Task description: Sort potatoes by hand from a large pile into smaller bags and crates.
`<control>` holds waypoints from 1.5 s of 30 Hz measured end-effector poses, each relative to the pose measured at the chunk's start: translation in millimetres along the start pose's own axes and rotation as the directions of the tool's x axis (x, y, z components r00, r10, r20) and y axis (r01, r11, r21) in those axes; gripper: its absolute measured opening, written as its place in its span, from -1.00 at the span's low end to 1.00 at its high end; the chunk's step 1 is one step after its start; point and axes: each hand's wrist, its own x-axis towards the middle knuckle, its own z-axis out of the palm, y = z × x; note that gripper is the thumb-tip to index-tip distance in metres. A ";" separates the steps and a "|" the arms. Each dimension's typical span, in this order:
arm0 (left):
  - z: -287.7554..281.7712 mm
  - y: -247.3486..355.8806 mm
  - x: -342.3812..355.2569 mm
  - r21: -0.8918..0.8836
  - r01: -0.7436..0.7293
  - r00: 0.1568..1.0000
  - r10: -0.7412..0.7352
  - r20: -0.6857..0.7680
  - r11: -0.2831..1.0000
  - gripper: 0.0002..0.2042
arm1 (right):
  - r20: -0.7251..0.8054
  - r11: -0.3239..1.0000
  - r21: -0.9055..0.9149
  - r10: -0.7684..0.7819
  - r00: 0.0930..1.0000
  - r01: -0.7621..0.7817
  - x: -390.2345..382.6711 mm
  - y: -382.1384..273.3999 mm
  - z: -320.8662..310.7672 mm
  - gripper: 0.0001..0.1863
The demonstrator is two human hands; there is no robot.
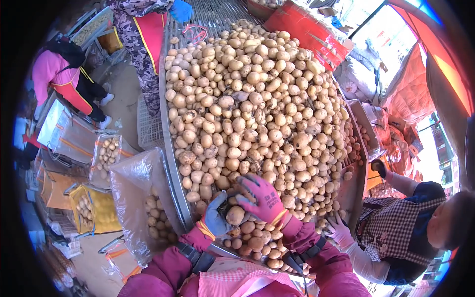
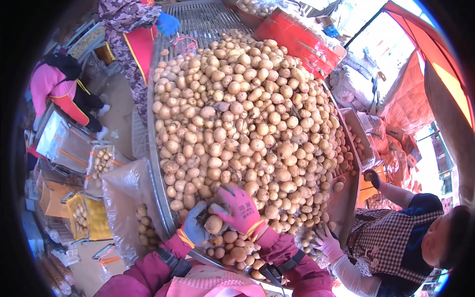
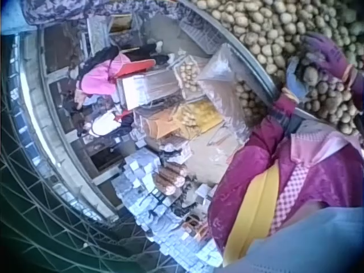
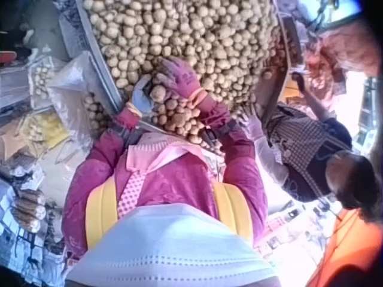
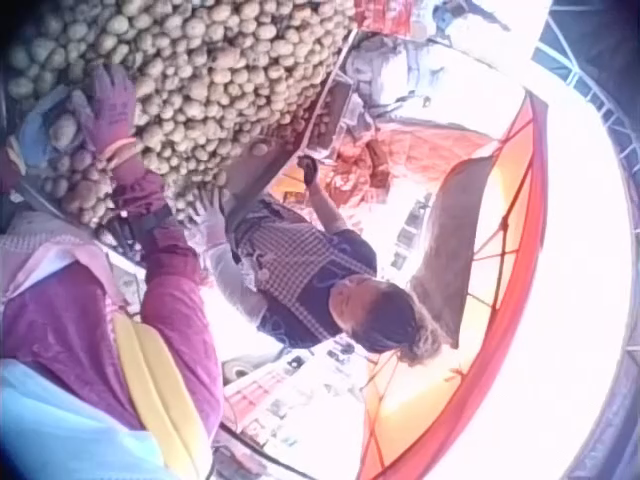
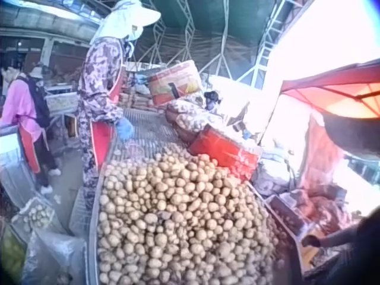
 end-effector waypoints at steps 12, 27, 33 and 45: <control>-40.5 15.2 -47.8 0.215 -0.036 0.993 0.059 -0.101 0.976 -0.61 | -0.063 0.590 -0.803 0.058 0.996 -0.085 261.2 68.3 -24.2 -0.47; -38.6 8.0 -46.5 0.352 -0.006 0.999 0.018 -0.030 0.936 -0.57 | 0.083 0.746 -0.617 0.378 0.922 -0.250 83.6 98.6 -35.0 -0.45; -31.3 1.2 -50.0 0.290 0.094 0.995 -0.079 -0.062 0.953 -0.53 | -0.261 0.871 -0.101 0.444 0.857 -0.481 -79.4 104.7 -7.7 -0.38; -1.0 -61.9 -18.9 0.989 -0.115 0.990 -0.088 0.107 -0.093 -0.43 | -0.205 0.975 -0.058 0.201 0.958 -0.216 -154.2 -6.6 15.9 -0.24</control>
